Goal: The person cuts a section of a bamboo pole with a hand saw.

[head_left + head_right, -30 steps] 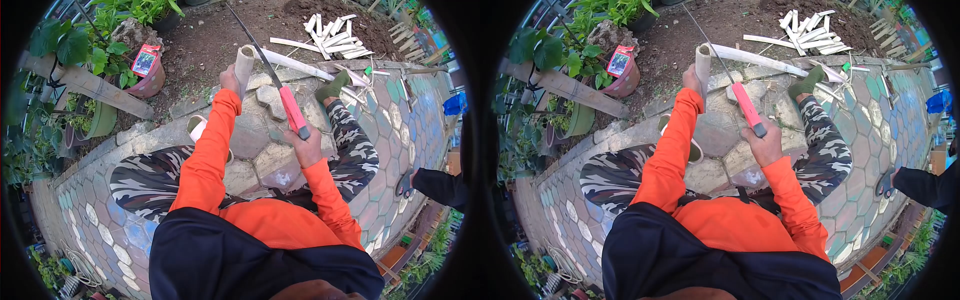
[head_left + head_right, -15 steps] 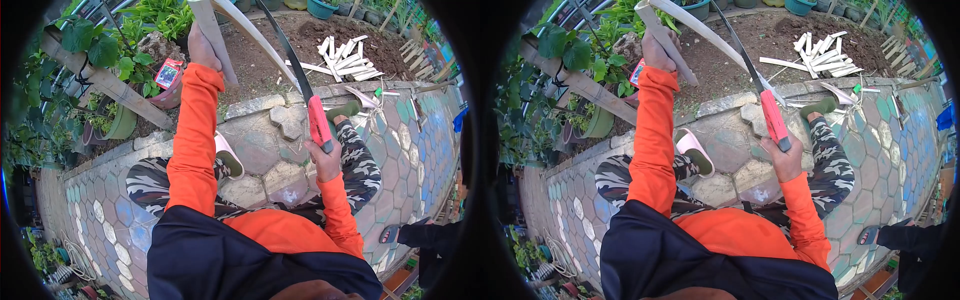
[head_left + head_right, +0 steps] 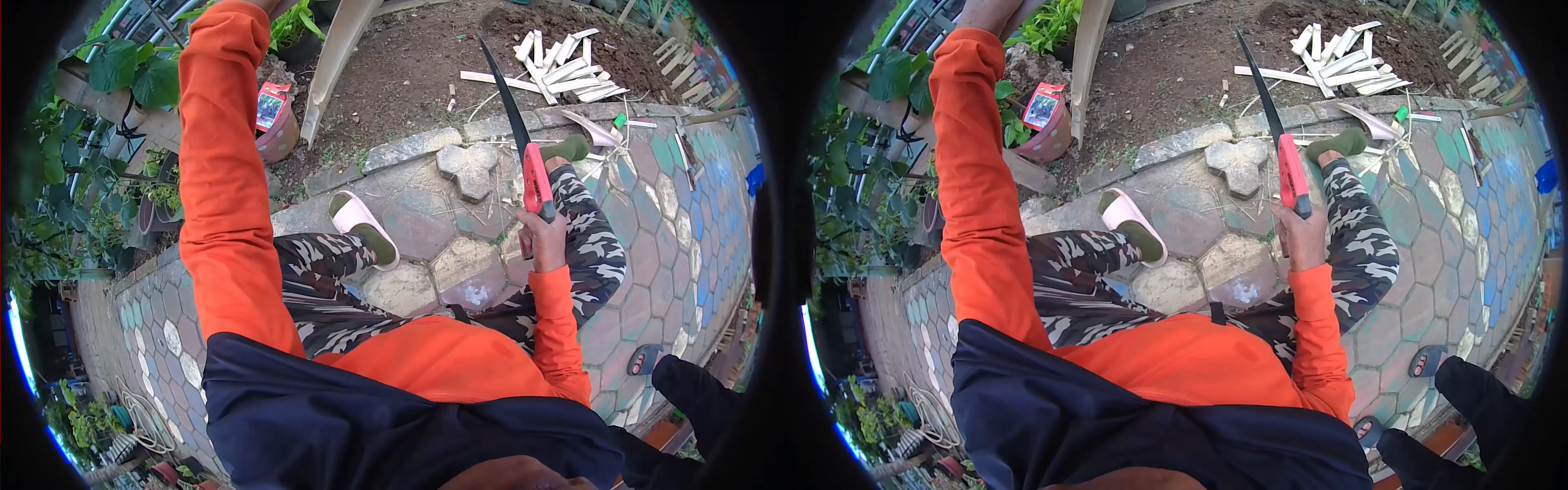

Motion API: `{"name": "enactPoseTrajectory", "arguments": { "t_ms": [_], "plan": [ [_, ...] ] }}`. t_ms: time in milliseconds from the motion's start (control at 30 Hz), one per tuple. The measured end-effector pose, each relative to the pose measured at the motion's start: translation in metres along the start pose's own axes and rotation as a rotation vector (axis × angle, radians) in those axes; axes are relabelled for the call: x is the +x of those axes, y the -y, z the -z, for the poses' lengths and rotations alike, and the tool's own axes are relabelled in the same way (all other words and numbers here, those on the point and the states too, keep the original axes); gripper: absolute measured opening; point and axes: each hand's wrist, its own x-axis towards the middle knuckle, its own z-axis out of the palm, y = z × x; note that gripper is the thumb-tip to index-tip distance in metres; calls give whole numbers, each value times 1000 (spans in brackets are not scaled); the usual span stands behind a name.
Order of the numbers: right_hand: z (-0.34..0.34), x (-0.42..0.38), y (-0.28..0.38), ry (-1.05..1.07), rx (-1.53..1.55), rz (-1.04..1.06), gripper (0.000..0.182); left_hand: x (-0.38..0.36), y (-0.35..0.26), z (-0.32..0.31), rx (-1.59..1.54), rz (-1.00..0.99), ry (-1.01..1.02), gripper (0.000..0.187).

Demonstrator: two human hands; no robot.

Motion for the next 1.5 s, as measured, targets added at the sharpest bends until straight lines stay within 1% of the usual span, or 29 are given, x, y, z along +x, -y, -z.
{"name": "enactPoseTrajectory", "arguments": {
  "t_ms": [33,100,133,167,233,267,300,367,500,567,633,667,700,733,767,800,833,900,933,1000,1033,1100,1133,1200,1233,1300,1333,1467,1500],
  "plan": [
    [7,5,-8,6,-13,-62,11,8,-12,14,-4,-4,-1,27],
    [11,15,-29,4,-27,-132,13,19,-34,38,-41,216,631,32],
    [10,21,-41,-36,-380,3,18,18,-37,36,183,87,621,25],
    [11,28,-47,-74,-735,141,23,17,-39,35,173,82,619,25],
    [-10,35,-54,-137,-864,45,30,21,-56,56,-53,209,551,25],
    [-15,44,-72,-154,-975,74,28,15,-39,32,146,68,542,41],
    [-18,51,-90,-169,-1086,102,26,18,-47,37,136,59,541,41],
    [-22,60,-116,-106,-1153,47,27,23,-64,58,-227,606,320,56],
    [-18,66,-160,49,-1262,4,35,9,-73,63,-199,596,246,63],
    [-17,74,-167,110,-1258,-77,46,2,-75,67,-247,681,336,59],
    [-19,85,-163,151,-1228,-109,64,-24,-67,52,-618,679,293,50],
    [-19,90,-155,140,-1225,-109,64,-32,-60,50,-793,806,369,48],
    [-26,88,-129,150,-643,-295,70,-38,-63,49,-800,797,366,48],
    [-29,91,-113,154,-52,-448,78,-46,-68,47,-997,827,222,41],
    [-26,106,-114,141,224,-432,83,-51,-73,48,-1191,854,71,36],
    [-23,122,-114,130,496,-408,89,-55,-79,54,-1302,898,54,39],
    [-30,122,-91,130,494,-405,89,-59,-86,60,-1303,898,50,39],
    [-48,122,-52,230,1118,-464,83,-70,-101,69,-1377,888,142,39],
    [-53,128,-52,224,1127,-453,83,-77,-110,71,-1392,930,153,40],
    [-56,141,-57,212,1635,-216,76,-88,-122,77,-1393,1015,222,44],
    [-49,151,-61,206,1638,-207,76,-96,-119,78,-1400,1007,225,44],
    [-28,169,-63,273,1687,-146,70,-115,-106,78,-1099,867,451,50],
    [-18,166,-50,159,1576,-55,68,-123,-106,79,-1104,864,453,50],
    [7,162,-23,58,1553,21,68,-133,-109,77,-568,466,549,59],
    [23,161,-12,-39,1529,89,67,-132,-115,73,-580,462,542,59],
    [51,164,7,-67,1423,159,66,-129,-134,71,-394,220,643,69],
    [64,167,13,-86,1324,206,64,-130,-142,67,-388,229,652,69],
    [110,167,39,329,1296,369,56,-124,-162,49,-450,289,829,76],
    [118,168,45,344,1298,350,56,-121,-166,46,-475,275,868,77]
  ]
}}
